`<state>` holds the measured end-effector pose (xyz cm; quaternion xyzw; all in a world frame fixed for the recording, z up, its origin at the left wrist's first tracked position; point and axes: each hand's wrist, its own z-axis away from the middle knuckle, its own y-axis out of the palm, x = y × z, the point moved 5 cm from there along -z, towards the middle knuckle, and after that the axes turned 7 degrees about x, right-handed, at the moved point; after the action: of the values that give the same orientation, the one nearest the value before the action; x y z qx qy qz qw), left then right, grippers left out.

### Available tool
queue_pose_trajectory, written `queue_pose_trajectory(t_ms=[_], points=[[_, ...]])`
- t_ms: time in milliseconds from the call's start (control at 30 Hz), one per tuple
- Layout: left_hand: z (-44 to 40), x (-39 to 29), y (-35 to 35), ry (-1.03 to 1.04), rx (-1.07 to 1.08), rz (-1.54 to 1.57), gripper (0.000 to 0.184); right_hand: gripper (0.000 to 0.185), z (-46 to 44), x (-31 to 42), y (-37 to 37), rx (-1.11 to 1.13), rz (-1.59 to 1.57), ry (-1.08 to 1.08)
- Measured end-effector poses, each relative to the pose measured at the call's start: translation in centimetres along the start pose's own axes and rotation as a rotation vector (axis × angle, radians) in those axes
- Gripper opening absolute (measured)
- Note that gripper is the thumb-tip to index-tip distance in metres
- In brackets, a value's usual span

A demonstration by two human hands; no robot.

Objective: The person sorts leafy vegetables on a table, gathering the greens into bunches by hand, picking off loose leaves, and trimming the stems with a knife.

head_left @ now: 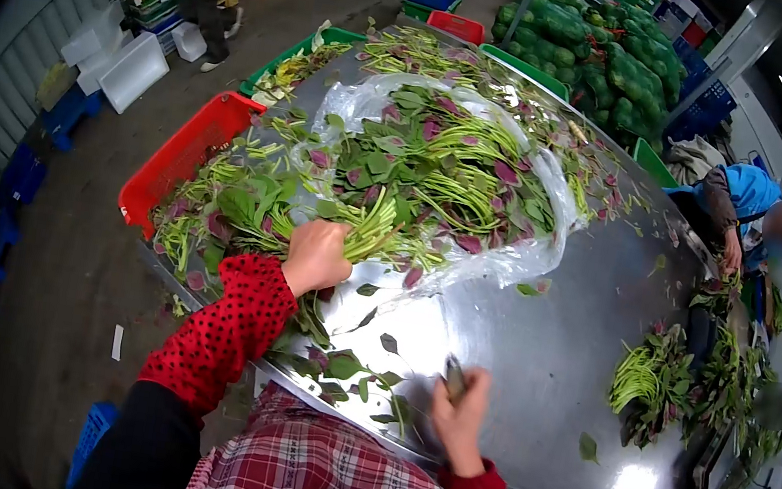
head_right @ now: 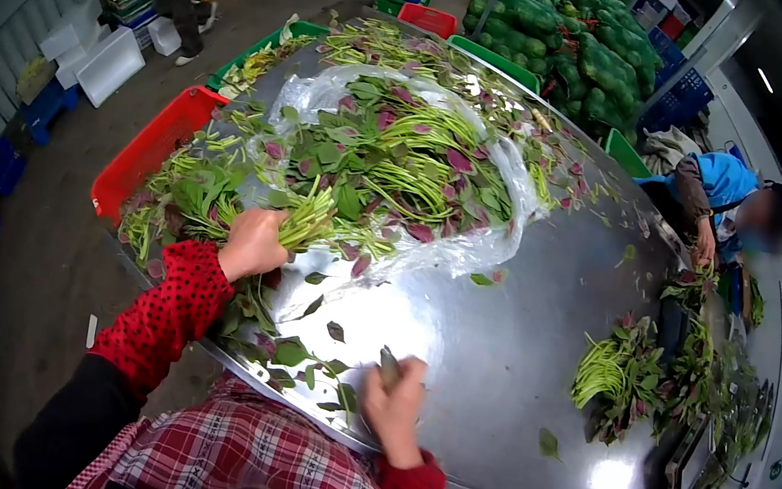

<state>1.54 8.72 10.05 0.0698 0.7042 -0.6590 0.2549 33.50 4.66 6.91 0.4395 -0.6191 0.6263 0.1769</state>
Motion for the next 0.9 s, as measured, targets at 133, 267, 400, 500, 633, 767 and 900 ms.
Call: queue_pose_trajectory(t_ms=[133, 267, 400, 500, 633, 767, 900], points=[[0.4, -1.6, 1.5, 0.071, 0.013, -0.123, 0.024, 0.036, -5.9, 6.7, 5.2, -0.008, -0.097, -0.275], [0.6, -2.3, 1.4, 0.141, -0.011, -0.220, 0.020, 0.030, -6.5, 6.3, 8.1, 0.074, -0.012, -0.281], [0.7, -2.5, 2.4, 0.154, -0.018, -0.224, 0.024, 0.026, -7.0, 5.7, 9.1, 0.123, -0.100, -0.207], [1.0, -3.2, 2.6, 0.186, -0.035, -0.223, 0.024, 0.023, -7.5, 5.7, 9.4, 0.134, -0.039, -0.154], [1.2, -3.0, 2.3, 0.170, -0.068, -0.250, 0.022, 0.023, -6.5, 3.5, 11.1, 0.184, 0.060, -0.105], [1.7, -2.5, 2.3, 0.180, -0.120, -0.251, 0.019, 0.023, -7.0, 3.9, 11.3, 0.197, 0.060, -0.093], [2.1, -3.0, -0.4, 0.258, -0.191, -0.242, 0.018, 0.027, -5.2, 0.7, 13.9, 0.314, 0.075, -0.025]])
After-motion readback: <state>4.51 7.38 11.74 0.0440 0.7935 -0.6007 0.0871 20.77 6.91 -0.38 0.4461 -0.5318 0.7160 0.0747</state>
